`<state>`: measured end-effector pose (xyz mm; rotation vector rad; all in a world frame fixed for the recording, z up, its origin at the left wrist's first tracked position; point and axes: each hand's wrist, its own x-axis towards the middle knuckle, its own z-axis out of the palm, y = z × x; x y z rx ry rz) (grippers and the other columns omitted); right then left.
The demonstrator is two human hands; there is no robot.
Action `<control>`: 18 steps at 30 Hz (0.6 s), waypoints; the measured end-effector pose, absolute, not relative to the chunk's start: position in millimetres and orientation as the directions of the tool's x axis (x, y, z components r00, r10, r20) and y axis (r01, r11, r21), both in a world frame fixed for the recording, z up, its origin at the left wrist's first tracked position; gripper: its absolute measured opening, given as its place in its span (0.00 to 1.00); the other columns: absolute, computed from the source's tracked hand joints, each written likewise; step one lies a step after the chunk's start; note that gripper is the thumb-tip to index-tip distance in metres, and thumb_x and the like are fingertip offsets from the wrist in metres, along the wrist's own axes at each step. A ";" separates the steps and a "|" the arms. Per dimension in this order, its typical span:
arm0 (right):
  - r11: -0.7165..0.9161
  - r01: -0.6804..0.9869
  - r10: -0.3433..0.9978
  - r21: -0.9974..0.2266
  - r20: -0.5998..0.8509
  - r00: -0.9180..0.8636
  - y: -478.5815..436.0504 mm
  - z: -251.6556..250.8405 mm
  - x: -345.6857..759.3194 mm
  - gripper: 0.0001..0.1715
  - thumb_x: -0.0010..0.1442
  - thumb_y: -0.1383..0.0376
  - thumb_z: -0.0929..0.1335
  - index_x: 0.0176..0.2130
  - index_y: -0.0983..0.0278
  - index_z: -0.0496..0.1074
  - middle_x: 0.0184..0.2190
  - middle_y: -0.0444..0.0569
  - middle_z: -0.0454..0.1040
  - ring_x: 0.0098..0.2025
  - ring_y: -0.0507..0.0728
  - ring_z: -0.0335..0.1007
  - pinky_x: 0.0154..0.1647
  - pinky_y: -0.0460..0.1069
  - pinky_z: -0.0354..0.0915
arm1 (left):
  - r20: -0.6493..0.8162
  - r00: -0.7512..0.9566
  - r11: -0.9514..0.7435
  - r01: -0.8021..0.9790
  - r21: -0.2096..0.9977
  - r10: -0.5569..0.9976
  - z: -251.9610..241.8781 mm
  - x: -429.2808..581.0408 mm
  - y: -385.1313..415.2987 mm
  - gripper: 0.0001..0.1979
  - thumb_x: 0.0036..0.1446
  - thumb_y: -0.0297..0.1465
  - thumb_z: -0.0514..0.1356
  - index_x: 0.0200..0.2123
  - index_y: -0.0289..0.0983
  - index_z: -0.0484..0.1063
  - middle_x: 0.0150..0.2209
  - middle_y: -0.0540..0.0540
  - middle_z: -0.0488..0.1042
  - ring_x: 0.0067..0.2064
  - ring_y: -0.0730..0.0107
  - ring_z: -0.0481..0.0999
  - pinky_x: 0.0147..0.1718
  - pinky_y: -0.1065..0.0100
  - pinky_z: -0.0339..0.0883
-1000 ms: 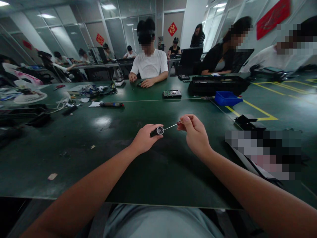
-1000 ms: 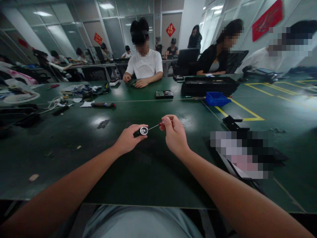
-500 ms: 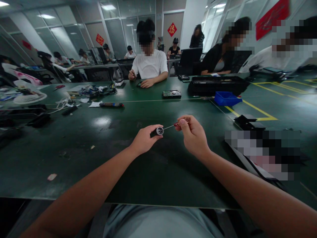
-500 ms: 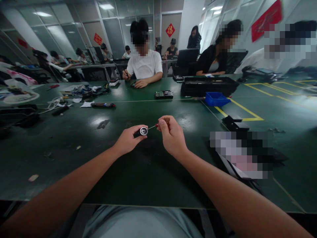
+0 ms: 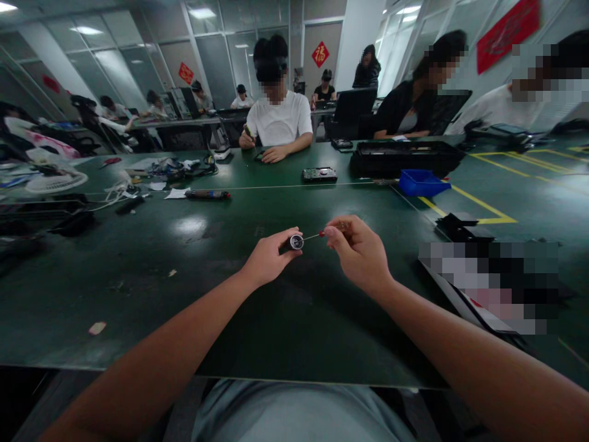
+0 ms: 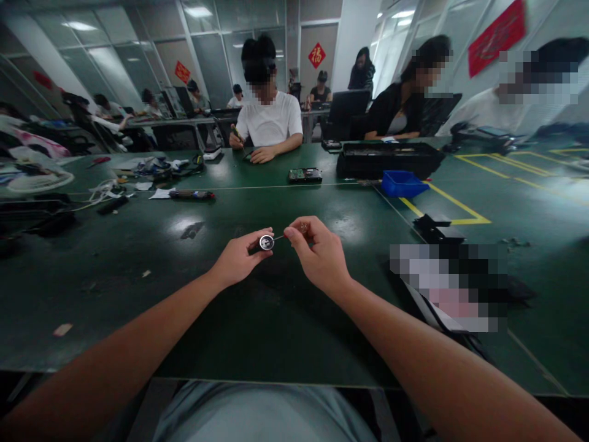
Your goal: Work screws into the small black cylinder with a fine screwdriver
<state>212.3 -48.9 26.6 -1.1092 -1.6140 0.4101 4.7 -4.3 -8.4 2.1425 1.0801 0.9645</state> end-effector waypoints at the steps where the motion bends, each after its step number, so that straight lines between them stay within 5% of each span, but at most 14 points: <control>1: 0.508 0.449 0.818 -0.735 0.575 0.016 -49.1 26.8 212.4 0.09 0.66 0.58 0.67 0.38 0.61 0.71 0.25 0.41 0.72 0.26 0.51 0.69 0.29 0.47 0.62 | 0.341 0.420 -0.519 0.450 0.726 0.841 -7.7 4.8 -4.8 0.25 0.57 0.30 0.67 0.58 0.40 0.71 0.60 0.43 0.71 0.61 0.57 0.71 0.63 0.53 0.63; 18: 0.552 0.414 0.817 -0.724 0.568 -0.097 -52.6 24.4 216.3 0.09 0.68 0.62 0.64 0.44 0.61 0.70 0.35 0.48 0.76 0.35 0.55 0.74 0.36 0.51 0.67 | 0.349 0.442 -0.552 0.510 0.660 0.826 -4.6 2.8 -5.4 0.21 0.59 0.32 0.66 0.56 0.41 0.73 0.57 0.45 0.75 0.60 0.58 0.72 0.63 0.52 0.62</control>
